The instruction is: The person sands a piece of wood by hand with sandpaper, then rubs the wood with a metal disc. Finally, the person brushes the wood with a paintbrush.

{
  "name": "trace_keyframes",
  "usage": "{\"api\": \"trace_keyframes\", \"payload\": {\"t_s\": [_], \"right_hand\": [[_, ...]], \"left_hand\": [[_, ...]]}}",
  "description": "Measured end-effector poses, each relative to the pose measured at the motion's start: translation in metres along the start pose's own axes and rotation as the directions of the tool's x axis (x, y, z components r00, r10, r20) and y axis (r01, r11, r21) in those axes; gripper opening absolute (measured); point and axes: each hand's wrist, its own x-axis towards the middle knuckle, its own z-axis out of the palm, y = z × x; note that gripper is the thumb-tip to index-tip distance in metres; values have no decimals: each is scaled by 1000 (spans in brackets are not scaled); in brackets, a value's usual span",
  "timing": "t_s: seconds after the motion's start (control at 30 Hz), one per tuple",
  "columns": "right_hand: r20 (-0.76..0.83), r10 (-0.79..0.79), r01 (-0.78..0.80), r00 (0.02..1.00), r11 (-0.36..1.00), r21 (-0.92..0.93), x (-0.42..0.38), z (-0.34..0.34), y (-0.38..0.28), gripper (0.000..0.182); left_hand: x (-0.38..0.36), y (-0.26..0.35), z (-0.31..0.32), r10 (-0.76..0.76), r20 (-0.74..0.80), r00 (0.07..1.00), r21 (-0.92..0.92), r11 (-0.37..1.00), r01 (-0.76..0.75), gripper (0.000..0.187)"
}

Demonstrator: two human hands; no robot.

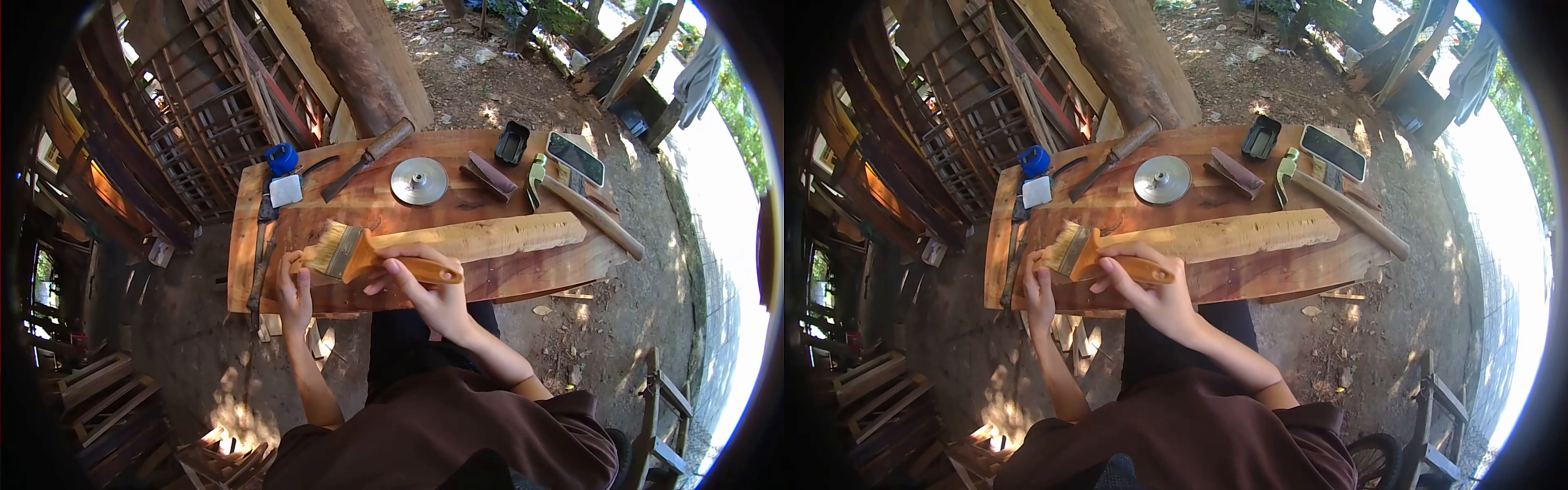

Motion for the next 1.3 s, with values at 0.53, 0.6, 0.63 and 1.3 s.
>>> {"api": "trace_keyframes", "payload": {"t_s": [0.53, 0.6, 0.63, 1.3], "right_hand": [[-682, -270, -85, 680, 894, -439, -78, -169, -56, 27], [-735, -413, -105, 538, 832, -544, -92, -192, -71, 30], [-717, -494, -119, 493, 778, -617, -100, -206, -75, 33], [46, 94, -88, 995, 990, -111, 20, -3, 16, 20]], "left_hand": [[11, 26, -3, -37, 225, 974, 125, 992, 9, 42], [11, 25, -2, -28, 222, 975, 118, 993, 2, 42], [11, 26, -2, -17, 215, 976, 117, 993, -8, 42], [11, 32, -3, -21, 128, 992, -131, 991, 37, 26]]}}
